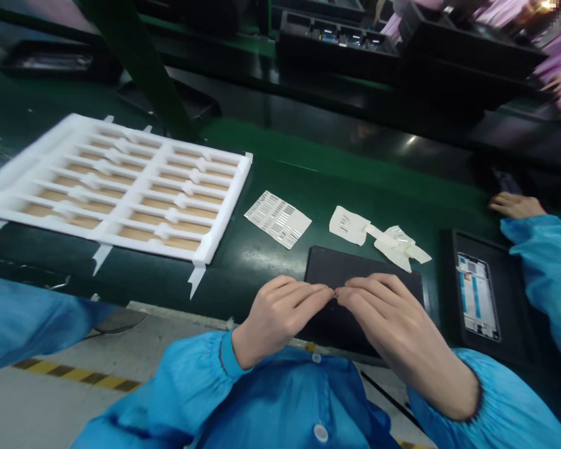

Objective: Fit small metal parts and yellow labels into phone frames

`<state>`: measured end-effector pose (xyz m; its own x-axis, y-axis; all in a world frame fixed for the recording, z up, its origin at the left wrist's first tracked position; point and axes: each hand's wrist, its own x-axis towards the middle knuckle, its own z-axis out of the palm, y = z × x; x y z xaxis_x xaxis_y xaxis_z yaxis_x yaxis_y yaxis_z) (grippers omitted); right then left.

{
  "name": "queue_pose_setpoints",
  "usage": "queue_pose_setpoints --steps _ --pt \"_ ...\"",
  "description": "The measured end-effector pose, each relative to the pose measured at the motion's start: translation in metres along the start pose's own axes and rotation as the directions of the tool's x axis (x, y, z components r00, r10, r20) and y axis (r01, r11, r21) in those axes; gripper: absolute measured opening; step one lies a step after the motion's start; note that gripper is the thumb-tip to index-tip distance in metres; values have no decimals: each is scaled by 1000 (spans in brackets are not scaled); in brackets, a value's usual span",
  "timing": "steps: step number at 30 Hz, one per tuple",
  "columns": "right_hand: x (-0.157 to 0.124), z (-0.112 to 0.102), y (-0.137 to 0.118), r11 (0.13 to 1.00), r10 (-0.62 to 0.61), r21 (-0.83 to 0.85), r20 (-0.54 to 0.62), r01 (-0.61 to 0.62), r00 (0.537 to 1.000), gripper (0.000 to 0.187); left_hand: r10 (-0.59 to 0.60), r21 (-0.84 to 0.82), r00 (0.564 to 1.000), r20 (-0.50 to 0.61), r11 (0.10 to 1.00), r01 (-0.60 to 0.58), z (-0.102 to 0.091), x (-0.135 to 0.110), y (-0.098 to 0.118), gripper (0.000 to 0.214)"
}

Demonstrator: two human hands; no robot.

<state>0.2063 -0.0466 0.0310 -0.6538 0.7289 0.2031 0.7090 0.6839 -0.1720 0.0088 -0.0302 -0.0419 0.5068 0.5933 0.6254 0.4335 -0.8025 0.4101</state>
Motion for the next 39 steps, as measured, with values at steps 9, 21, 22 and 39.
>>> queue_pose_setpoints --steps 9,21,22,39 --pt "6 -4 -4 998 -21 -67 -26 19 999 34 6 5 1000 -7 1000 -6 0 1 0 18" --pt "-28 26 -7 988 148 10 -283 -151 948 35 98 126 995 -10 987 -96 -1 4 0 18" --pt "-31 31 -8 988 147 6 -306 -153 941 37 101 124 995 -11 987 -98 -1 5 0 18" --pt "-35 53 1 985 -37 -170 -314 -18 949 31 99 71 995 -18 993 -97 1 2 -2 18"
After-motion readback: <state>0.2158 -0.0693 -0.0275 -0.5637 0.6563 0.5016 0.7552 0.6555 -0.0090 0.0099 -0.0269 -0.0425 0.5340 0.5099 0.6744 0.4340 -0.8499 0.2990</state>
